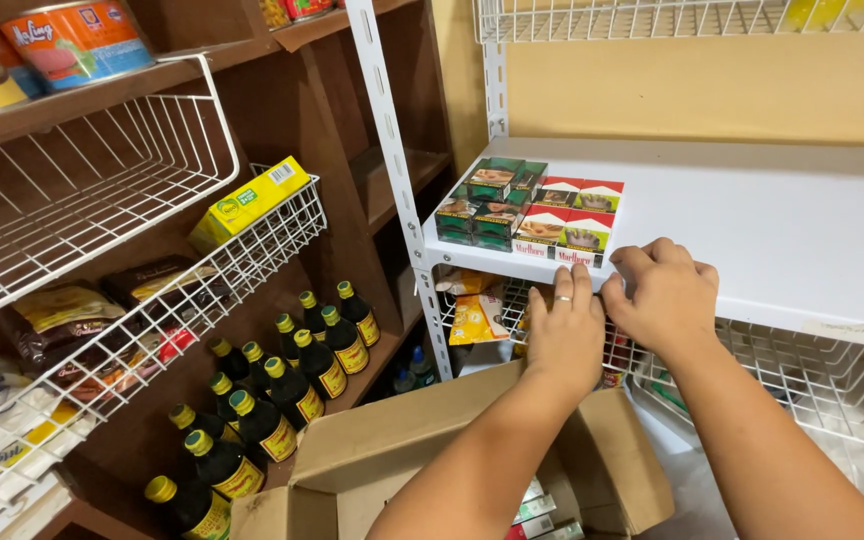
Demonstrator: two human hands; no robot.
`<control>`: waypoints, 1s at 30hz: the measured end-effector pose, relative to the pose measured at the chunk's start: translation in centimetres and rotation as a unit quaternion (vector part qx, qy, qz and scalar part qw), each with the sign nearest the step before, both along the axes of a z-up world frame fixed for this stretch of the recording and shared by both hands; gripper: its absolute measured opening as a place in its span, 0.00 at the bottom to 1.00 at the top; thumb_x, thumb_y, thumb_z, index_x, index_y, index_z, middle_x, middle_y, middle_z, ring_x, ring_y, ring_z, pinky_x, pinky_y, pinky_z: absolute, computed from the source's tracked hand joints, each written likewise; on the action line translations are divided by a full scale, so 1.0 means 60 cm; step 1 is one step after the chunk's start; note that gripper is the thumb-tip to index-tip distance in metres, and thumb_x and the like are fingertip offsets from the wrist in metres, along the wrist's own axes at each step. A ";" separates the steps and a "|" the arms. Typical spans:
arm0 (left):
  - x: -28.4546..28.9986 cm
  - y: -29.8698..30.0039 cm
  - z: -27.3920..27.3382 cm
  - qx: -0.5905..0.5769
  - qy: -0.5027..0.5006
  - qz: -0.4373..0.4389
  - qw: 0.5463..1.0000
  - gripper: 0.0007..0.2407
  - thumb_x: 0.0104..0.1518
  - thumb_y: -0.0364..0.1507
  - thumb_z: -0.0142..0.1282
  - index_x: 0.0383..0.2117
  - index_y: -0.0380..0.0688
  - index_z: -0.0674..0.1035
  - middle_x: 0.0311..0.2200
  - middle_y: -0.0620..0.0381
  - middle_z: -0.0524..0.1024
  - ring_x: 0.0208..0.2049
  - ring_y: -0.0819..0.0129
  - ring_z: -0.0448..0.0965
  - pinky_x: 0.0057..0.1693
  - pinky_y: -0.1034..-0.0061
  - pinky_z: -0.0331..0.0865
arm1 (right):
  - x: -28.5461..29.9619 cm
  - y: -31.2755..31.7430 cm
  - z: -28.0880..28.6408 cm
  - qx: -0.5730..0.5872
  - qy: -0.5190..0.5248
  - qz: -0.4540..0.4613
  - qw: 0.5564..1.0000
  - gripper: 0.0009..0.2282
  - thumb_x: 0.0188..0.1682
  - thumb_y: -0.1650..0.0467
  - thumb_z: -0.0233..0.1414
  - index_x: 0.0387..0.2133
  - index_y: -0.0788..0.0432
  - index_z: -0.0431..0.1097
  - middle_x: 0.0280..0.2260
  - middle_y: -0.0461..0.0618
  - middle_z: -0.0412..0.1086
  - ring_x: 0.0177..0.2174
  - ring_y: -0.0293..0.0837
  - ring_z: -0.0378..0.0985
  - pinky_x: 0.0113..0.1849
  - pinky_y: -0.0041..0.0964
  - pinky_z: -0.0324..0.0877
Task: Stock cigarette packs from a cardboard box onto store shelves.
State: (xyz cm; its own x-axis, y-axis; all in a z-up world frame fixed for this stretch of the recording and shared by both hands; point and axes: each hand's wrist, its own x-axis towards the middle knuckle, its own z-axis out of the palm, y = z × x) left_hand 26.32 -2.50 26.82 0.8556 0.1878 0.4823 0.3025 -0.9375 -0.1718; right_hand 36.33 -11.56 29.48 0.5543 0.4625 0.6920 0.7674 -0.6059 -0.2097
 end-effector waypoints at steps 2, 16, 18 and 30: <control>0.005 0.002 -0.006 0.001 -0.012 0.000 1.000 0.20 0.51 0.31 0.56 0.51 0.36 0.77 0.65 0.42 0.58 0.68 0.47 0.54 0.64 0.41 0.56 | 0.002 0.001 -0.001 0.004 -0.006 0.004 1.000 0.12 0.43 0.63 0.55 0.39 0.48 0.79 0.35 0.47 0.72 0.43 0.48 0.74 0.45 0.54 0.63; 0.021 0.003 -0.012 -0.014 -0.034 0.003 0.999 0.19 0.54 0.30 0.54 0.50 0.34 0.78 0.65 0.43 0.59 0.67 0.48 0.55 0.63 0.43 0.58 | 0.007 0.000 -0.008 0.011 -0.013 0.003 1.000 0.12 0.42 0.65 0.55 0.38 0.48 0.79 0.34 0.47 0.72 0.42 0.49 0.74 0.44 0.54 0.63; 0.019 0.003 -0.007 -0.014 -0.030 0.004 0.999 0.20 0.52 0.30 0.55 0.51 0.33 0.77 0.64 0.42 0.59 0.67 0.49 0.55 0.63 0.44 0.58 | 0.008 0.000 -0.010 0.017 -0.016 0.010 1.000 0.11 0.42 0.65 0.55 0.38 0.48 0.79 0.34 0.47 0.72 0.42 0.48 0.74 0.44 0.54 0.64; 0.018 0.002 -0.001 -0.024 -0.026 0.004 0.999 0.21 0.50 0.29 0.57 0.51 0.32 0.77 0.64 0.43 0.59 0.67 0.49 0.56 0.62 0.46 0.59 | 0.006 0.000 -0.006 0.012 -0.015 0.005 1.000 0.12 0.42 0.65 0.55 0.38 0.47 0.80 0.33 0.47 0.71 0.40 0.48 0.74 0.43 0.54 0.63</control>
